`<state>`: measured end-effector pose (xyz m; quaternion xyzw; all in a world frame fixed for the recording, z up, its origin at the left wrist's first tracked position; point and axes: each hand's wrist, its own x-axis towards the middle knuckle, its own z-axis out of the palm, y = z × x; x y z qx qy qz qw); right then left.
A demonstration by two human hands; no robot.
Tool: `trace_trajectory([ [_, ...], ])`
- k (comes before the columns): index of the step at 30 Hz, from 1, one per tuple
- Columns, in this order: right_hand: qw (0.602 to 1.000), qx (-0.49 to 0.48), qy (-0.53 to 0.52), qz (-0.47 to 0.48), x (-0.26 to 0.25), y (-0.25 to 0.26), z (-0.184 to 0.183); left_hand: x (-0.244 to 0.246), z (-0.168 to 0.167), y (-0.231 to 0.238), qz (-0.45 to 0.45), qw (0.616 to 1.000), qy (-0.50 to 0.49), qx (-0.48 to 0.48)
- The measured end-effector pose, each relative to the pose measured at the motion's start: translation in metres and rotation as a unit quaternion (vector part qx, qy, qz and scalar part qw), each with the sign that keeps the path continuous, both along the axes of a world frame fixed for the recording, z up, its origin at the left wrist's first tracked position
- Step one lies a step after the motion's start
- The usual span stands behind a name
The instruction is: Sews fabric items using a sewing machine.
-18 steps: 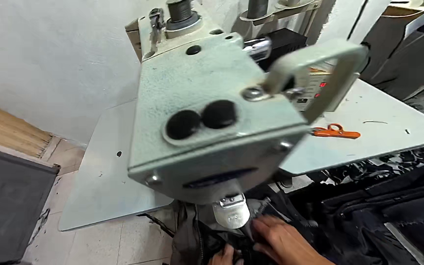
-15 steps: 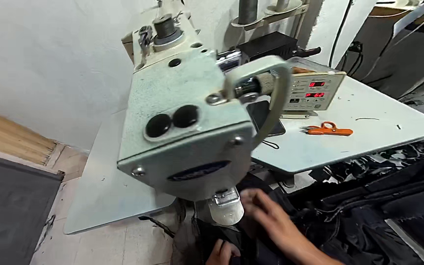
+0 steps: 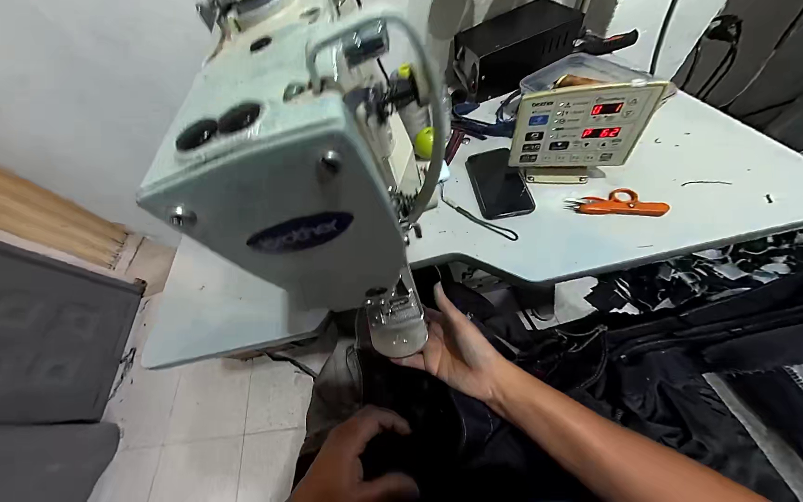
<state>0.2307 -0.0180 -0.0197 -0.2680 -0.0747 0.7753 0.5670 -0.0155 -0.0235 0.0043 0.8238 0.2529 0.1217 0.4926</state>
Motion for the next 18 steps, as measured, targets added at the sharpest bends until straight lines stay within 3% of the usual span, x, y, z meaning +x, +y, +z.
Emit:
trace_trajectory([
  [3, 0.999, 0.008, -0.031, 0.001, -0.005, 0.002, -0.002, -0.006, -0.021, -0.014, -0.088, 0.985, 0.071, 0.132],
  [5, 0.998, -0.009, -0.058, -0.001, -0.007, 0.002, 0.0, -0.007, -0.031, -0.02, -0.047, 0.969, 0.084, 0.227],
  [8, 0.991, -0.038, -0.127, -0.019, -0.002, -0.001, -0.004, -0.001, -0.02, -0.012, 0.057, 0.967, 0.052, 0.242],
  [13, 0.985, -0.033, -0.165, -0.025, 0.013, -0.014, -0.006, 0.016, -0.016, -0.008, 0.046, 0.982, 0.046, 0.178],
  [18, 0.998, -0.018, -0.056, -0.033, -0.008, -0.002, -0.001, 0.016, -0.016, 0.01, -0.012, 1.0, -0.005, -0.015],
])
